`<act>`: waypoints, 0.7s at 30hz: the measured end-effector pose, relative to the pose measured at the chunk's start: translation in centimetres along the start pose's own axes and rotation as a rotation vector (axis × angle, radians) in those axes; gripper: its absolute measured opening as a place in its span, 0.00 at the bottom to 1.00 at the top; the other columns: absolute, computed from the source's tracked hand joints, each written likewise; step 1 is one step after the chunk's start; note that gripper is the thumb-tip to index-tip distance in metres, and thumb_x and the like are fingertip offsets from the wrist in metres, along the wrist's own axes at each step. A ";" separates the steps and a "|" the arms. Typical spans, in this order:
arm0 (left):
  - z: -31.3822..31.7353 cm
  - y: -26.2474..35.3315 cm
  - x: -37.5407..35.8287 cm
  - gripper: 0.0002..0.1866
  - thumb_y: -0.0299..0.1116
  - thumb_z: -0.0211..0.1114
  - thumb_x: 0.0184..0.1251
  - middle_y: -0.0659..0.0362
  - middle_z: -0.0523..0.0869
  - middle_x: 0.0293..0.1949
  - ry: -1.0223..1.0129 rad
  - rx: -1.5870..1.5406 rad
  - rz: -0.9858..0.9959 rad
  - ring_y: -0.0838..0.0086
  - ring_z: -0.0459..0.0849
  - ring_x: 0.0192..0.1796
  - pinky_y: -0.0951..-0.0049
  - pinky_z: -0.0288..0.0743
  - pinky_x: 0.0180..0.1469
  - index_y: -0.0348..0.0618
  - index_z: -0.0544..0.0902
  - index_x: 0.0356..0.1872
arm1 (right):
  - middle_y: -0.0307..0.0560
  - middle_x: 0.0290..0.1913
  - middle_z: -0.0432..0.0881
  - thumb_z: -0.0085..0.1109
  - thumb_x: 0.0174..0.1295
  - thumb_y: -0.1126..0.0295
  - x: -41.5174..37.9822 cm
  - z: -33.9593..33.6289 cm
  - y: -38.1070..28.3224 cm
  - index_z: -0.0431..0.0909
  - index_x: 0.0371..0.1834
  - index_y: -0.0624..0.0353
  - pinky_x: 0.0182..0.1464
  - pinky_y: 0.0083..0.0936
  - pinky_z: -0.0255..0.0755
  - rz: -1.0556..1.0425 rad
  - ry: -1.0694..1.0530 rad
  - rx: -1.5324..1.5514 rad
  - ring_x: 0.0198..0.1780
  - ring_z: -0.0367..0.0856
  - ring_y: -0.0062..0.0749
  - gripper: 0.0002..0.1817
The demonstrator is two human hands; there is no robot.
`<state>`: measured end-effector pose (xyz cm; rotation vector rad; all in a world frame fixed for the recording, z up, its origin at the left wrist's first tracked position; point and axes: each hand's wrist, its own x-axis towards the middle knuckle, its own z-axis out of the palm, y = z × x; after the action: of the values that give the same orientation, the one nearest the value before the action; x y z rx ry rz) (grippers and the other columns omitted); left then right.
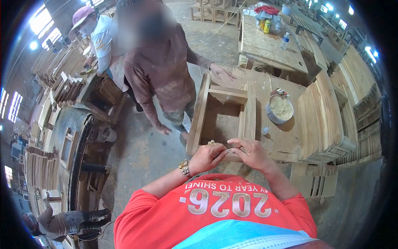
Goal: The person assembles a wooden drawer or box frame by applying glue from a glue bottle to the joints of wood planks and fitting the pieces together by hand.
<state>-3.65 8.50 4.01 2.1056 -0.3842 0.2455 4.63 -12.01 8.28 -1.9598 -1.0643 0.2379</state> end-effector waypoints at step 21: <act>-0.2 0.2 -0.6 0.09 0.34 0.62 0.72 0.47 0.83 0.29 -0.005 0.039 0.048 0.51 0.83 0.33 0.56 0.76 0.34 0.37 0.80 0.37 | 0.46 0.35 0.84 0.65 0.56 0.80 0.0 0.7 -0.5 0.81 0.50 0.57 0.45 0.35 0.77 -0.085 0.065 0.032 0.39 0.84 0.40 0.17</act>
<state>-4.26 8.63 4.10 2.1370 -0.4364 0.2776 3.97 -11.42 8.27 -1.8765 -1.0924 0.1435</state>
